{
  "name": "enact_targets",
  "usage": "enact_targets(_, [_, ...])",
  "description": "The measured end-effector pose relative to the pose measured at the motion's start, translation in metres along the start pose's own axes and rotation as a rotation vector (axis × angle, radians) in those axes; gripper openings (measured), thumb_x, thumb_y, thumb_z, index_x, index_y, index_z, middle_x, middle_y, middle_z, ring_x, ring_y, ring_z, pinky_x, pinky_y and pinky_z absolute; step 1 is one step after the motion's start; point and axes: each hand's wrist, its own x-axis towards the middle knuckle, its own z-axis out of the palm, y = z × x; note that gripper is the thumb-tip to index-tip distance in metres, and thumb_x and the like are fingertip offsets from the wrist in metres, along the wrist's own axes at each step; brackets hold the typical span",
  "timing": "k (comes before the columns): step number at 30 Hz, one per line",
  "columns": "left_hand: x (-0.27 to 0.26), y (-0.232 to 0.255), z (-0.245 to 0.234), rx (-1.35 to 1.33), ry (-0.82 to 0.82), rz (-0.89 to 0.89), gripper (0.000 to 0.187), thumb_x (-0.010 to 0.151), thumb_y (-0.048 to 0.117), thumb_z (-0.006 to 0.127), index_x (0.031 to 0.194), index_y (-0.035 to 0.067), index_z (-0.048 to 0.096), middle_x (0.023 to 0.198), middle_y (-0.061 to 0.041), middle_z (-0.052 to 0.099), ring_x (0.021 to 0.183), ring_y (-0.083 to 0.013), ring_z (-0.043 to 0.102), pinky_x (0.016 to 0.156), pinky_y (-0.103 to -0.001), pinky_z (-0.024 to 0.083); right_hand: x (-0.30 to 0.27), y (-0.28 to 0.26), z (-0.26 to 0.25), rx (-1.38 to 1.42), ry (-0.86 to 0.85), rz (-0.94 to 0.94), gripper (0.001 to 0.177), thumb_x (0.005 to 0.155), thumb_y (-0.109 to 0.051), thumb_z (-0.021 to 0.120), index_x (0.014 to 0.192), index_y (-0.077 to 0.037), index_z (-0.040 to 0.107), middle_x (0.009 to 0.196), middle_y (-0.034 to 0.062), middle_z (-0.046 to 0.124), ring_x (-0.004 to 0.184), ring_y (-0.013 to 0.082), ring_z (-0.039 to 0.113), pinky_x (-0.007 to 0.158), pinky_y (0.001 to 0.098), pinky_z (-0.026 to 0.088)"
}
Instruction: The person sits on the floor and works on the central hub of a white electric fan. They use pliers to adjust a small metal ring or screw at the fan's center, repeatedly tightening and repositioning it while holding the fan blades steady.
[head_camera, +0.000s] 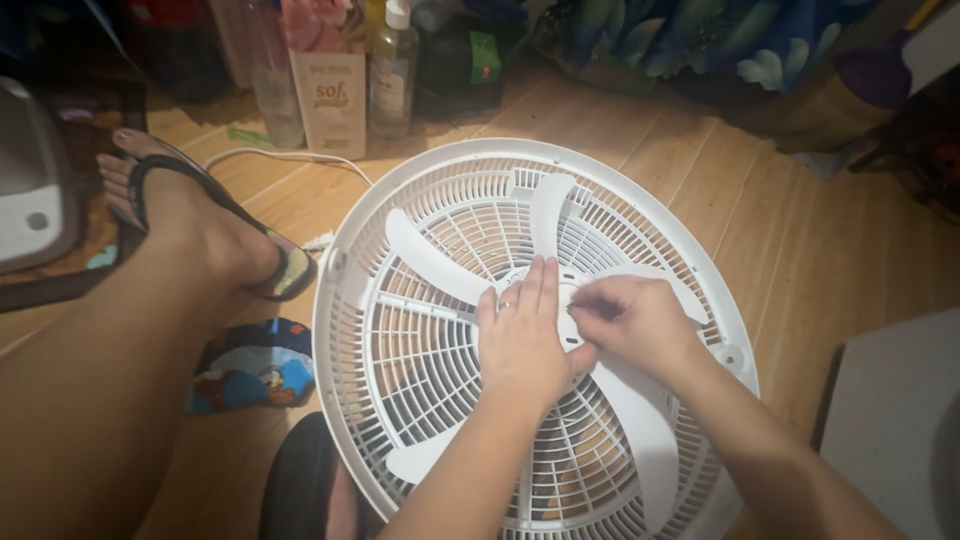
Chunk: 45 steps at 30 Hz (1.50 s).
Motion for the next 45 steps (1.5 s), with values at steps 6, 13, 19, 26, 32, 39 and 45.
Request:
enact_targets(6, [-0.001, 0.003, -0.007, -0.020, -0.021, -0.027, 0.118, 0.070, 0.060, 0.079, 0.159, 0.010, 0.019, 0.166, -0.005, 0.024, 0.141, -0.0247, 0.038, 0.118, -0.049, 0.017, 0.009, -0.009, -0.010, -0.021, -0.088, -0.048, 0.022, 0.079, -0.009, 0.071, 0.098, -0.006, 0.082, 0.090, 0.0073, 0.080, 0.078, 0.0171, 0.076, 0.073, 0.0298, 0.061])
enact_targets(13, [0.002, 0.006, -0.011, -0.052, -0.054, -0.072, 0.125, 0.067, 0.059, 0.082, 0.159, 0.008, 0.016, 0.166, -0.007, 0.023, 0.140, -0.0247, 0.039, 0.117, -0.047, 0.018, 0.015, -0.017, -0.011, 0.102, -0.167, 0.212, 0.022, 0.080, -0.007, 0.070, 0.099, -0.002, 0.081, 0.093, 0.0104, 0.079, 0.081, 0.0181, 0.076, 0.076, 0.0309, 0.060])
enact_targets(19, [0.007, 0.009, -0.014, -0.038, -0.091, -0.124, 0.131, 0.063, 0.059, 0.084, 0.161, 0.005, 0.016, 0.158, -0.008, 0.036, 0.138, -0.0224, 0.042, 0.116, -0.043, 0.022, 0.013, -0.016, -0.009, -0.015, -0.222, 0.044, 0.023, 0.075, -0.005, 0.074, 0.096, -0.004, 0.082, 0.102, 0.0071, 0.077, 0.085, 0.0163, 0.076, 0.077, 0.0290, 0.062])
enact_targets(26, [0.009, 0.008, -0.028, -0.057, -0.169, -0.118, 0.132, 0.063, 0.065, 0.084, 0.160, 0.008, 0.016, 0.155, -0.006, 0.037, 0.139, -0.0222, 0.039, 0.115, -0.042, 0.020, 0.030, -0.020, -0.017, 0.152, -0.219, 0.494, 0.022, 0.081, -0.008, 0.076, 0.102, -0.006, 0.082, 0.089, 0.0104, 0.083, 0.083, 0.0165, 0.078, 0.078, 0.0301, 0.061])
enact_targets(32, [0.011, 0.006, -0.023, -0.055, -0.171, -0.118, 0.133, 0.062, 0.066, 0.084, 0.161, 0.009, 0.016, 0.155, -0.006, 0.038, 0.139, -0.0224, 0.041, 0.115, -0.042, 0.021, 0.022, -0.022, -0.015, -0.089, -0.213, 0.422, 0.023, 0.085, -0.011, 0.075, 0.107, -0.009, 0.082, 0.089, 0.0083, 0.082, 0.080, 0.0190, 0.077, 0.076, 0.0335, 0.060])
enact_targets(39, [0.012, 0.006, -0.017, 0.001, -0.130, -0.101, 0.132, 0.062, 0.066, 0.083, 0.161, 0.009, 0.016, 0.154, -0.006, 0.039, 0.138, -0.0218, 0.040, 0.115, -0.041, 0.022, 0.016, -0.022, -0.012, -0.342, -0.262, -0.160, 0.027, 0.074, -0.007, 0.075, 0.101, -0.007, 0.078, 0.102, 0.0083, 0.076, 0.090, 0.0254, 0.074, 0.082, 0.0339, 0.059])
enact_targets(45, [0.013, 0.005, -0.017, -0.001, -0.169, -0.092, 0.130, 0.065, 0.066, 0.082, 0.163, 0.009, 0.016, 0.154, -0.008, 0.040, 0.137, -0.0223, 0.042, 0.114, -0.040, 0.024, 0.018, -0.031, -0.017, -0.385, -0.323, -0.290, 0.033, 0.069, -0.012, 0.077, 0.100, -0.006, 0.071, 0.091, 0.0135, 0.074, 0.086, 0.0312, 0.073, 0.077, 0.0385, 0.058])
